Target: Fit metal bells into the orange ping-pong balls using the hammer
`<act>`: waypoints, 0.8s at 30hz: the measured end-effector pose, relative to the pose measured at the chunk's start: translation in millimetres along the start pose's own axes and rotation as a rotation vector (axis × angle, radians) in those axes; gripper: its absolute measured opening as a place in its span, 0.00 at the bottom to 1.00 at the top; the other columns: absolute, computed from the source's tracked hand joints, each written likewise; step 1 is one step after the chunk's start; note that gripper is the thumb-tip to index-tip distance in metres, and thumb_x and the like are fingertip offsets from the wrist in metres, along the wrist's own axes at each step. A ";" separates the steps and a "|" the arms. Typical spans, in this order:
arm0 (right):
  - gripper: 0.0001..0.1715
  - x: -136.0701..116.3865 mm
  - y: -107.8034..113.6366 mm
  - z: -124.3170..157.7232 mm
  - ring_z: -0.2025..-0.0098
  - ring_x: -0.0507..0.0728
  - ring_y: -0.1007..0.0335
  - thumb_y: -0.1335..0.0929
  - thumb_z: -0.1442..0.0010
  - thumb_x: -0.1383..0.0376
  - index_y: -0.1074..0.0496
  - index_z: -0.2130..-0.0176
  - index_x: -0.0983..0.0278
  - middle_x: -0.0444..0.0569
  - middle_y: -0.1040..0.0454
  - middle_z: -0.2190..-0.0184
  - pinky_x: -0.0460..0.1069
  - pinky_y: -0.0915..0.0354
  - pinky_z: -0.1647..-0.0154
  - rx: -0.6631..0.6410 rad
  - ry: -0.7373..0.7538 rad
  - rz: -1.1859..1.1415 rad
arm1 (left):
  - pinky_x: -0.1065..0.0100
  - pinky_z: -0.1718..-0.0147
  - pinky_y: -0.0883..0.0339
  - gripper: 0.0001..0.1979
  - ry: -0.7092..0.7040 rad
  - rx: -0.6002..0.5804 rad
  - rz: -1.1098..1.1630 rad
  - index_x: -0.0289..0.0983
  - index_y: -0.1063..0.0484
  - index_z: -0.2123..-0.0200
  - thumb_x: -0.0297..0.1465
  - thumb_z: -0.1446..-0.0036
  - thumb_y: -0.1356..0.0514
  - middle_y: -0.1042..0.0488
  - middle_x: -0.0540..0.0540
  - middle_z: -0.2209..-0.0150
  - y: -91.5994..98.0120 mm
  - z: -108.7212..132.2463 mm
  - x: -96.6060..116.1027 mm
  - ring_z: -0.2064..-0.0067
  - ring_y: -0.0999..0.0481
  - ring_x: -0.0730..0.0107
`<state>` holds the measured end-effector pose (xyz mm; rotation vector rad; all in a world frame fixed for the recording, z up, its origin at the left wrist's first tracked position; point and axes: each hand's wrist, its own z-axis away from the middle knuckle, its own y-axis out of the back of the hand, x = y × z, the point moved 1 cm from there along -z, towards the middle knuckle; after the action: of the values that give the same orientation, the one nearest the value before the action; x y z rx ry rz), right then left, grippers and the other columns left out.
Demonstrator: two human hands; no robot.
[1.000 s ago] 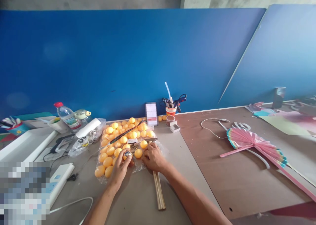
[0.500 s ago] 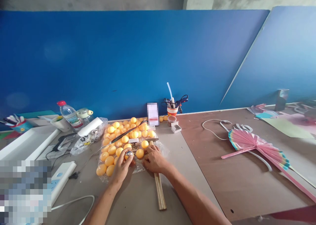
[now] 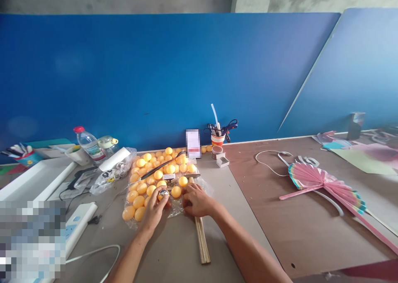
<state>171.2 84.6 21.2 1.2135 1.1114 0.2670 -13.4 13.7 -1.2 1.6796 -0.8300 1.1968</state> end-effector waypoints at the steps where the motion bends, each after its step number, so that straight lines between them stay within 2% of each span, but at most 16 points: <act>1: 0.05 -1.0 0.3 0.9 0.44 0.62 0.40 0.27 0.52 0.67 0.23 0.69 0.60 0.49 0.30 0.54 0.57 0.45 0.40 -0.016 0.001 0.012 | 0.61 0.53 0.29 0.17 0.005 -0.009 0.006 0.40 0.29 0.55 0.43 0.44 0.42 0.23 0.44 0.53 -0.1 0.3 0.7 0.52 0.23 0.60; 4: 0.06 -3.0 -0.3 2.8 0.45 0.62 0.38 0.28 0.52 0.69 0.23 0.69 0.60 0.50 0.30 0.53 0.59 0.46 0.40 -0.031 0.003 0.031 | 0.61 0.57 0.28 0.17 0.011 -0.022 0.023 0.40 0.29 0.55 0.43 0.44 0.42 0.22 0.44 0.54 -0.5 0.9 2.1 0.54 0.22 0.60; 7: 0.04 -2.2 -0.5 2.2 0.46 0.62 0.37 0.28 0.52 0.70 0.24 0.72 0.60 0.49 0.29 0.54 0.59 0.46 0.40 -0.008 0.019 -0.001 | 0.61 0.55 0.28 0.17 0.007 -0.022 0.015 0.40 0.29 0.55 0.43 0.44 0.42 0.23 0.44 0.53 -0.4 0.9 1.5 0.52 0.23 0.60; 10: 0.06 1.7 0.7 -0.7 0.49 0.59 0.34 0.30 0.50 0.72 0.26 0.75 0.61 0.47 0.27 0.59 0.55 0.42 0.42 0.065 0.000 -0.119 | 0.62 0.52 0.30 0.18 0.008 -0.025 0.001 0.40 0.29 0.54 0.43 0.44 0.43 0.24 0.44 0.51 -0.2 0.4 -0.8 0.50 0.24 0.60; 13: 0.09 6.1 1.3 -3.6 0.56 0.56 0.32 0.34 0.49 0.74 0.28 0.75 0.61 0.45 0.25 0.65 0.51 0.38 0.50 0.162 -0.043 -0.244 | 0.62 0.51 0.31 0.18 0.018 -0.029 0.007 0.40 0.30 0.53 0.43 0.44 0.43 0.24 0.43 0.51 0.2 0.2 -1.6 0.50 0.25 0.61; 15: 0.08 8.0 0.7 -4.3 0.57 0.56 0.32 0.34 0.49 0.74 0.29 0.74 0.61 0.44 0.25 0.66 0.51 0.37 0.51 0.200 -0.037 -0.266 | 0.61 0.50 0.31 0.18 0.025 -0.037 0.008 0.40 0.30 0.53 0.43 0.43 0.43 0.24 0.43 0.51 0.4 0.4 -0.7 0.50 0.25 0.61; 20: 0.08 7.6 -1.7 -1.8 0.52 0.58 0.33 0.31 0.50 0.73 0.26 0.68 0.60 0.44 0.25 0.64 0.54 0.41 0.45 0.134 0.032 -0.173 | 0.60 0.50 0.31 0.18 0.019 -0.019 0.007 0.39 0.29 0.55 0.42 0.44 0.43 0.23 0.42 0.53 -0.3 0.9 4.5 0.51 0.25 0.60; 24: 0.10 3.3 -3.0 0.0 0.50 0.60 0.35 0.30 0.50 0.72 0.23 0.67 0.59 0.47 0.27 0.60 0.56 0.43 0.43 0.094 0.010 -0.046 | 0.62 0.57 0.28 0.17 0.029 -0.005 0.034 0.39 0.29 0.56 0.43 0.46 0.42 0.22 0.44 0.55 -1.4 1.7 10.2 0.57 0.23 0.62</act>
<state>171.7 85.8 16.9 1.2689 1.1696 0.1883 -8.4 12.4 7.9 1.6462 -0.8460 1.2391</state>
